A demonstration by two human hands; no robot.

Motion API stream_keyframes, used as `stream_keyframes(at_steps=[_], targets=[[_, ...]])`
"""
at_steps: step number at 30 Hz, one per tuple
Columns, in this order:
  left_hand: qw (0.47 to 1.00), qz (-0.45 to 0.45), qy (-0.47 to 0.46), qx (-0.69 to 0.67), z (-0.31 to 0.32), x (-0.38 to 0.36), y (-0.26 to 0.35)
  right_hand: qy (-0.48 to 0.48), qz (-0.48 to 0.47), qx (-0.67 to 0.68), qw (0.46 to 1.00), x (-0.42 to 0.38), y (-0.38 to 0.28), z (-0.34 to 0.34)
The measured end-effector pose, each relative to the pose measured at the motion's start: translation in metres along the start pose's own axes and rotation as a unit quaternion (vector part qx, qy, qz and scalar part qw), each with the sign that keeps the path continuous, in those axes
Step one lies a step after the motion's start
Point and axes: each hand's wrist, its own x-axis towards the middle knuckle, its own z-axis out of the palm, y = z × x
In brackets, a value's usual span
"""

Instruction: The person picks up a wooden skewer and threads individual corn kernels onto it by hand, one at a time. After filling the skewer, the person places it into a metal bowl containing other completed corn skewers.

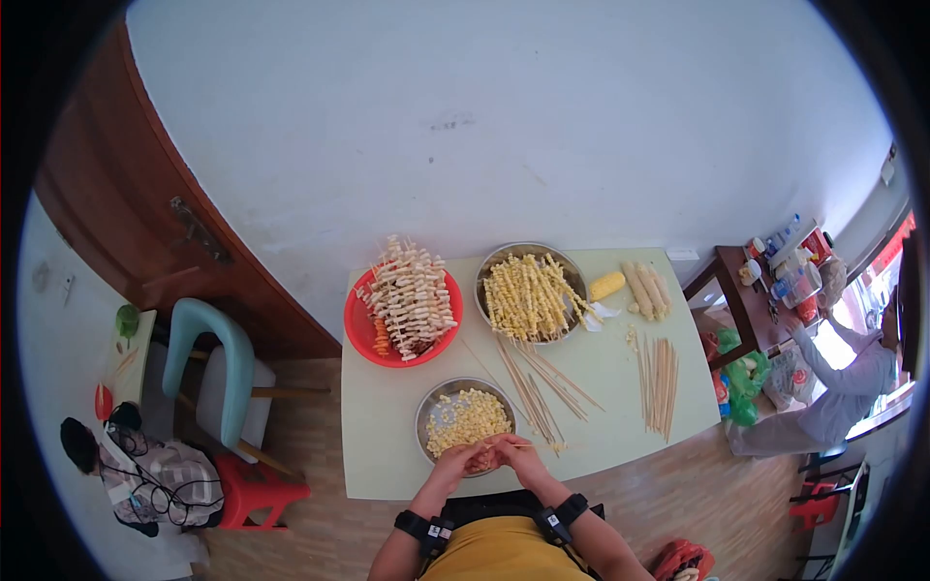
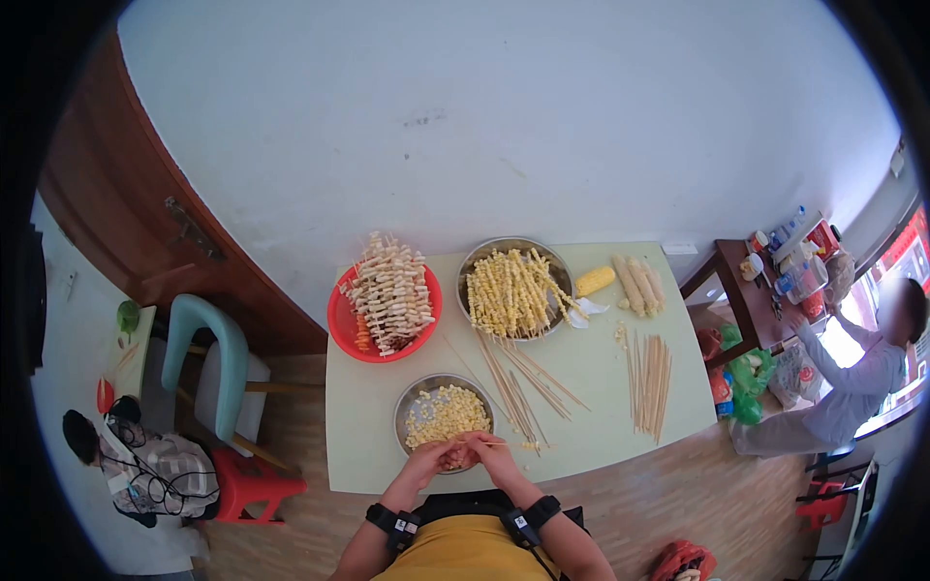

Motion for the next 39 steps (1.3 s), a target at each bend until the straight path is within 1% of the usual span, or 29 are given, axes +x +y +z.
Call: stream_keyframes(at_steps=[1,2,3,4,5,6,7,8,9,10,11,13,14,16,17,19,20,22,23,25,26,28,30,31,33,39], targets=[[1.000,0.000,0.021,0.011,-0.003,0.002,-0.002,0.001,0.000,0.000,1.000,0.000,0.000,-0.003],[1.000,-0.001,0.020,0.011,-0.007,0.004,-0.003,0.060,-0.017,0.006,0.998,0.001,-0.001,-0.006],[0.996,0.017,0.067,0.053,-0.013,0.007,-0.004,0.118,-0.035,0.012,0.992,0.000,-0.002,-0.008],[0.989,0.035,0.112,0.094,-0.017,0.010,-0.005,0.119,-0.035,0.012,0.992,0.000,-0.004,-0.011],[0.989,0.035,0.111,0.094,-0.022,0.015,-0.008,0.142,-0.041,0.005,0.989,-0.001,-0.005,-0.016],[0.974,0.119,0.147,0.123,-0.027,0.021,-0.012,0.166,-0.047,-0.002,0.985,-0.002,-0.007,-0.019],[0.951,0.201,0.181,0.151,-0.032,0.027,-0.016,0.167,-0.047,-0.002,0.985,-0.003,-0.007,-0.020],[0.951,0.201,0.179,0.151,-0.038,0.035,-0.021,0.173,-0.048,-0.004,0.984,-0.006,-0.009,-0.021],[0.904,0.250,0.197,0.284,-0.045,0.043,-0.026,0.179,-0.049,-0.006,0.983,-0.008,-0.009,-0.022],[0.836,0.296,0.209,0.412,-0.043,0.044,-0.025,0.183,-0.051,-0.006,0.982,-0.009,-0.008,-0.023],[0.837,0.296,0.204,0.412,-0.039,0.045,-0.026,0.176,-0.045,-0.005,0.983,-0.010,-0.006,-0.024],[0.796,0.302,0.200,0.485,-0.017,0.034,-0.014,0.172,-0.041,-0.003,0.984,-0.013,-0.006,-0.026],[0.796,0.303,0.197,0.486,-0.015,0.035,-0.014,0.172,-0.039,-0.005,0.984,-0.014,-0.007,-0.026],[0.800,0.256,0.165,0.518,-0.015,0.040,-0.014,0.174,-0.038,-0.007,0.984,-0.016,-0.007,-0.027],[0.799,0.257,0.163,0.518,-0.017,0.044,-0.016,0.178,-0.039,-0.006,0.983,-0.016,-0.006,-0.029],[0.873,0.194,0.168,0.415,-0.025,0.052,-0.022,0.183,-0.040,-0.005,0.982,-0.017,-0.007,-0.031],[0.873,0.193,0.168,0.416,-0.030,0.055,-0.026,0.186,-0.038,-0.005,0.982,-0.018,-0.008,-0.030],[0.915,0.212,0.160,0.304,-0.035,0.053,-0.027,0.187,-0.035,-0.004,0.982,-0.017,-0.006,-0.030],[0.915,0.211,0.161,0.305,-0.038,0.052,-0.026,0.182,-0.035,-0.006,0.983,-0.016,-0.004,-0.030],[0.964,0.160,0.140,0.161,-0.036,0.047,-0.020,0.176,-0.035,-0.009,0.984,-0.015,-0.005,-0.029],[0.964,0.160,0.141,0.160,-0.035,0.045,-0.018,0.164,-0.037,-0.015,0.986,-0.014,-0.005,-0.027],[0.978,0.121,0.135,0.098,-0.029,0.036,-0.012,0.149,-0.038,-0.021,0.988,-0.012,-0.007,-0.021],[0.982,0.109,0.132,0.080,-0.025,0.031,-0.007,0.117,-0.045,-0.039,0.991,-0.011,-0.008,-0.017],[0.985,0.096,0.127,0.063,-0.023,0.029,-0.006,0.116,-0.045,-0.039,0.991,-0.010,-0.007,-0.014],[0.986,0.096,0.124,0.062,-0.021,0.028,-0.005,0.092,-0.064,-0.072,0.991,-0.009,-0.008,-0.011],[0.984,0.114,0.131,0.051,-0.021,0.028,-0.005,0.068,-0.073,-0.083,0.992,-0.006,-0.008,-0.010]])
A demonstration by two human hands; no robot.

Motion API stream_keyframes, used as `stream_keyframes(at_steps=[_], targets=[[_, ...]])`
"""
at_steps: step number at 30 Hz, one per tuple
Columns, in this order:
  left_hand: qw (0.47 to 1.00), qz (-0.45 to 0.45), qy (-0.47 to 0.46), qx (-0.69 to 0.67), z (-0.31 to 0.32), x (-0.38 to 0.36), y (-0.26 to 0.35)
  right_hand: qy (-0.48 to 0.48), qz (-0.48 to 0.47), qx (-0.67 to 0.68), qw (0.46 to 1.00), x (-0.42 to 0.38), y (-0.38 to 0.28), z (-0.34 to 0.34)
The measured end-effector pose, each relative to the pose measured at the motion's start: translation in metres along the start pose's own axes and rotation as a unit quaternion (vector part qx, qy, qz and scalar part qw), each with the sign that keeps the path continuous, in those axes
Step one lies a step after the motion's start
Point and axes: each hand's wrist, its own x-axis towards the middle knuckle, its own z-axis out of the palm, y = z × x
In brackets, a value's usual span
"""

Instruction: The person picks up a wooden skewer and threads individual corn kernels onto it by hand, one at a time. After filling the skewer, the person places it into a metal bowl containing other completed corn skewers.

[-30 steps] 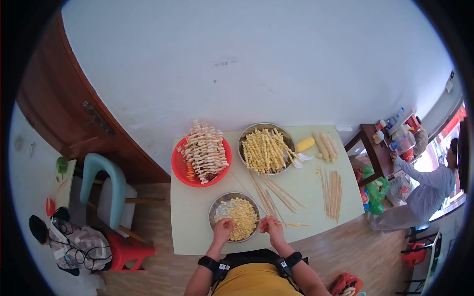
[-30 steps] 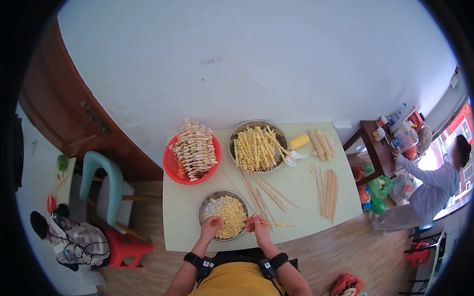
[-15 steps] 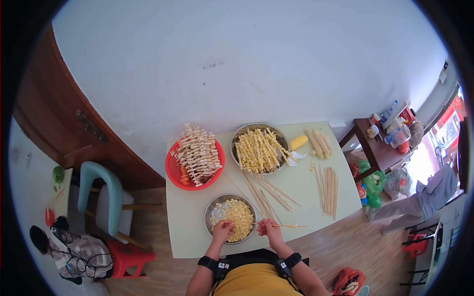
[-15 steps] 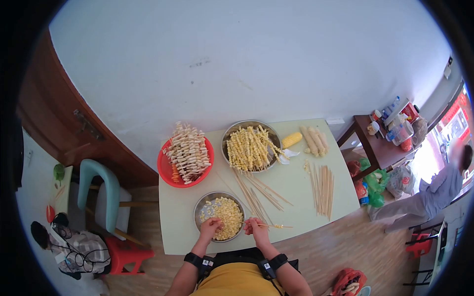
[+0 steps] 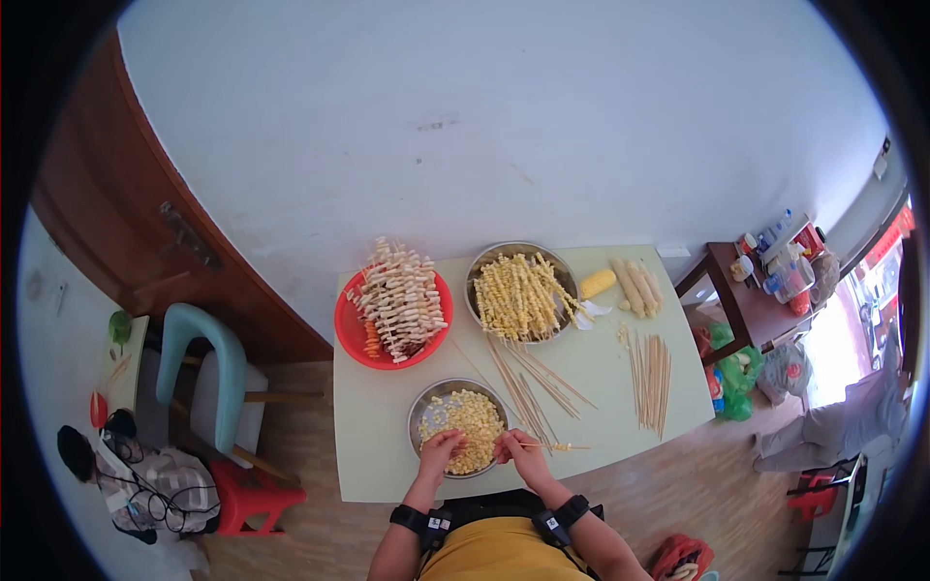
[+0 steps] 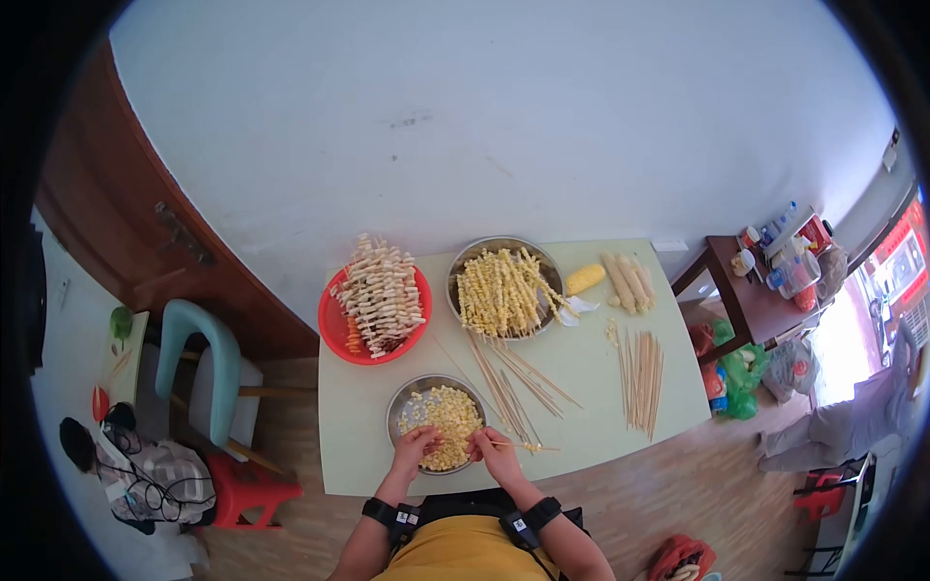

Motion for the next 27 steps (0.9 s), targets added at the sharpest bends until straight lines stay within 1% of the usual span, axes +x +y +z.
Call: stream_keyframes(at_steps=[4,7,16,23,27], targets=[[1.000,0.014,0.025,0.001,-0.0038,0.0030,-0.0049,-0.002,0.002,-0.004,1.000,0.0000,-0.0012,0.0009],[0.999,0.037,0.015,-0.004,-0.0046,0.0011,-0.0059,-0.001,0.004,-0.002,1.000,0.0004,-0.0015,0.0012],[1.000,0.014,-0.022,-0.002,-0.0024,0.0033,-0.0062,-0.001,0.003,0.001,1.000,0.0002,-0.0007,-0.0001],[1.000,0.012,-0.001,-0.020,-0.0008,0.0026,-0.0045,-0.007,0.002,0.000,1.000,0.0015,0.0002,-0.0001],[1.000,0.026,0.003,-0.003,-0.0010,0.0038,-0.0047,-0.014,-0.006,-0.009,1.000,0.0019,-0.0012,0.0002]])
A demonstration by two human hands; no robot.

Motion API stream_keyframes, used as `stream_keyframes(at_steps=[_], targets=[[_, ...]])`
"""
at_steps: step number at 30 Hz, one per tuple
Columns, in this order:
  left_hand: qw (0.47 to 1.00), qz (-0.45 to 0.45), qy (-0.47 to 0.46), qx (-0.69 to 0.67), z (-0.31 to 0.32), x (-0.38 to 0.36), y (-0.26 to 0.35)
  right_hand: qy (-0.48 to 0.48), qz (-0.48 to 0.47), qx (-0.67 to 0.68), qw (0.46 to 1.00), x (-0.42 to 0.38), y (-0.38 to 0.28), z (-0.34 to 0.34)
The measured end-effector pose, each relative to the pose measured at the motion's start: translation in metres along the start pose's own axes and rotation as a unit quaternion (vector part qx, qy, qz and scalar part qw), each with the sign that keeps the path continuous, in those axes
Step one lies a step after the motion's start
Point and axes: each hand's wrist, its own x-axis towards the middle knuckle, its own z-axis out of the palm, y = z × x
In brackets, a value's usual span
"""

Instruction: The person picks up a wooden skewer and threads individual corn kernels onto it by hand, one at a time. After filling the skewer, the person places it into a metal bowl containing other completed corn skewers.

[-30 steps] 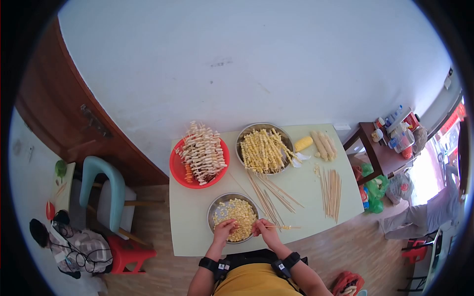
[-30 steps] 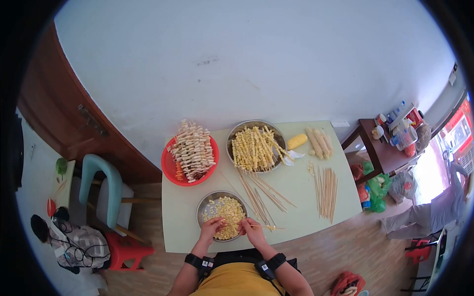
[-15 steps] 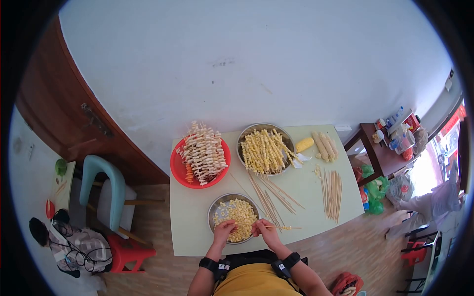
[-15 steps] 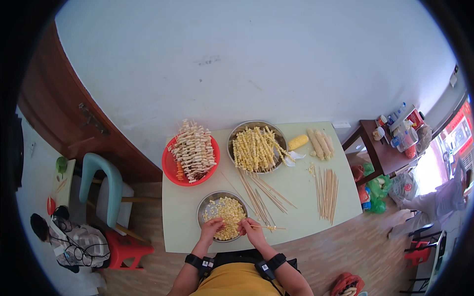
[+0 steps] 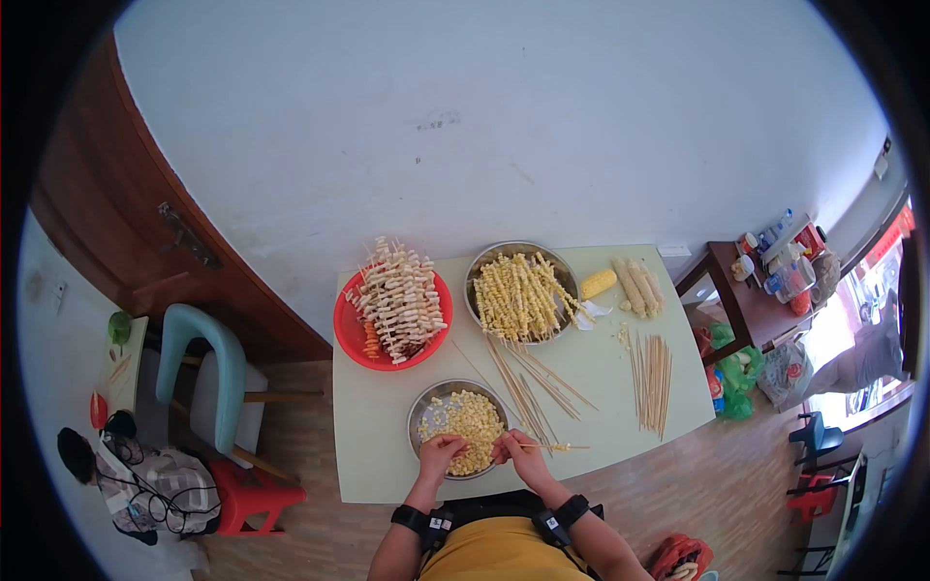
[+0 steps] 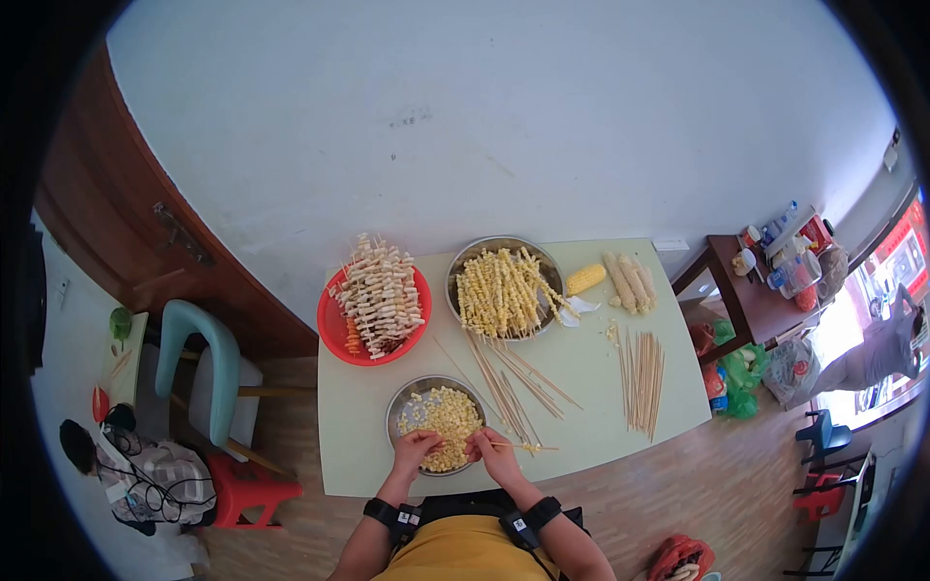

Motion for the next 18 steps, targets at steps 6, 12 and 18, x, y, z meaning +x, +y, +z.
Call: stream_keyframes(at_steps=[6,12,18], targets=[[0.998,0.046,-0.002,0.039,0.0012,0.0013,0.0005,0.002,0.002,0.004,1.000,0.0015,-0.0024,0.0011],[0.993,0.091,-0.003,0.078,0.0025,0.0009,0.0030,0.001,0.009,0.004,1.000,0.0045,-0.0040,0.0017],[0.990,0.112,0.013,0.079,0.0051,-0.0011,0.0044,-0.003,0.006,0.006,1.000,0.0047,-0.0052,0.0052]])
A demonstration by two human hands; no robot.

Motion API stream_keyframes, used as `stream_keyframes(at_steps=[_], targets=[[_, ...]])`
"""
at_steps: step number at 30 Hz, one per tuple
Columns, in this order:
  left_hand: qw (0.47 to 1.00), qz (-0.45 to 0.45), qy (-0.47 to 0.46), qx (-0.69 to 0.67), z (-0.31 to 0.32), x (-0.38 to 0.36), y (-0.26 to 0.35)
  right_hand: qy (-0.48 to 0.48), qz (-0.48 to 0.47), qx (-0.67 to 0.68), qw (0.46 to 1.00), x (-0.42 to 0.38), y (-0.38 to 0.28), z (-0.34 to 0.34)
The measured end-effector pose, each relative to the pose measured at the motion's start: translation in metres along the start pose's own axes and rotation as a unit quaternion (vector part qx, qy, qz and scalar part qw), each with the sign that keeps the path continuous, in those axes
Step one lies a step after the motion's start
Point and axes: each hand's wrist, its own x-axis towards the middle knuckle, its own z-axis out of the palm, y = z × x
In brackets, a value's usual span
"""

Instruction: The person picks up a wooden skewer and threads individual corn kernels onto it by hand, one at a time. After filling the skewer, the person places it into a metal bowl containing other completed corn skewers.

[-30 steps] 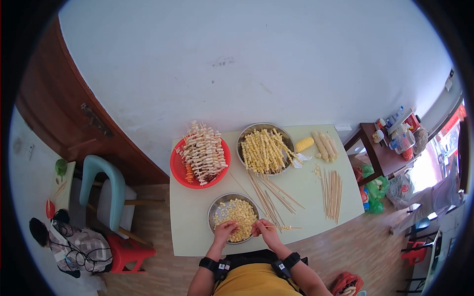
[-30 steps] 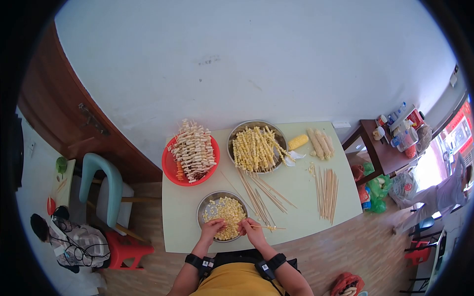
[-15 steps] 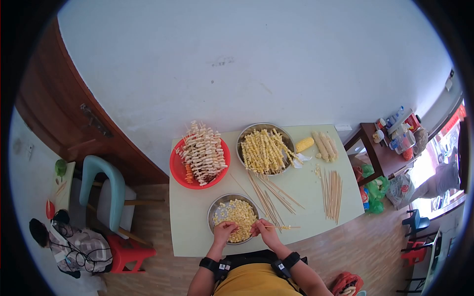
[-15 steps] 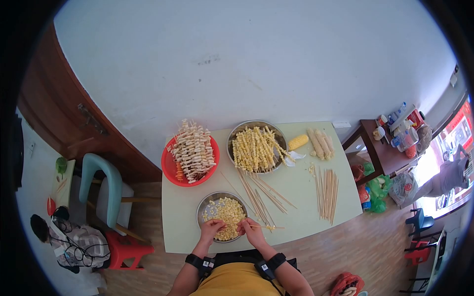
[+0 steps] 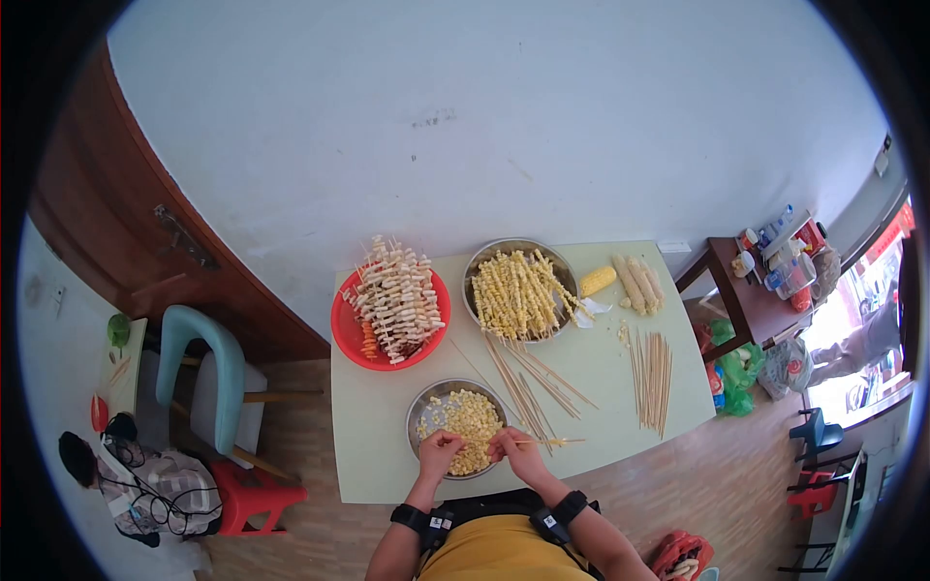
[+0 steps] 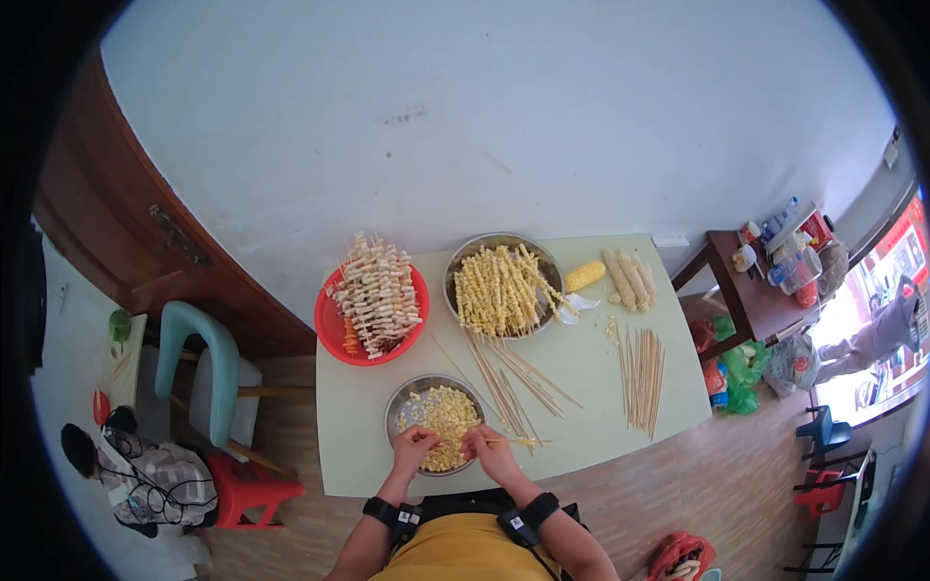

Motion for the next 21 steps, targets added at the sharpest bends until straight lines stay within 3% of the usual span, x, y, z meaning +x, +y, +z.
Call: stream_keyframes(at_steps=[2,7,13,21], targets=[[1.000,0.010,0.006,0.004,0.001,0.000,0.000,0.000,0.001,-0.004,1.000,0.001,0.001,0.000],[0.982,0.094,0.019,0.163,0.001,0.004,-0.007,-0.010,-0.030,-0.063,0.997,0.001,0.006,0.002],[0.993,0.070,0.023,0.095,0.007,0.001,0.001,-0.003,-0.028,-0.072,0.997,0.001,0.007,0.002],[0.992,0.068,0.010,0.108,0.010,0.000,0.003,0.000,-0.040,-0.114,0.993,0.001,0.010,0.003]])
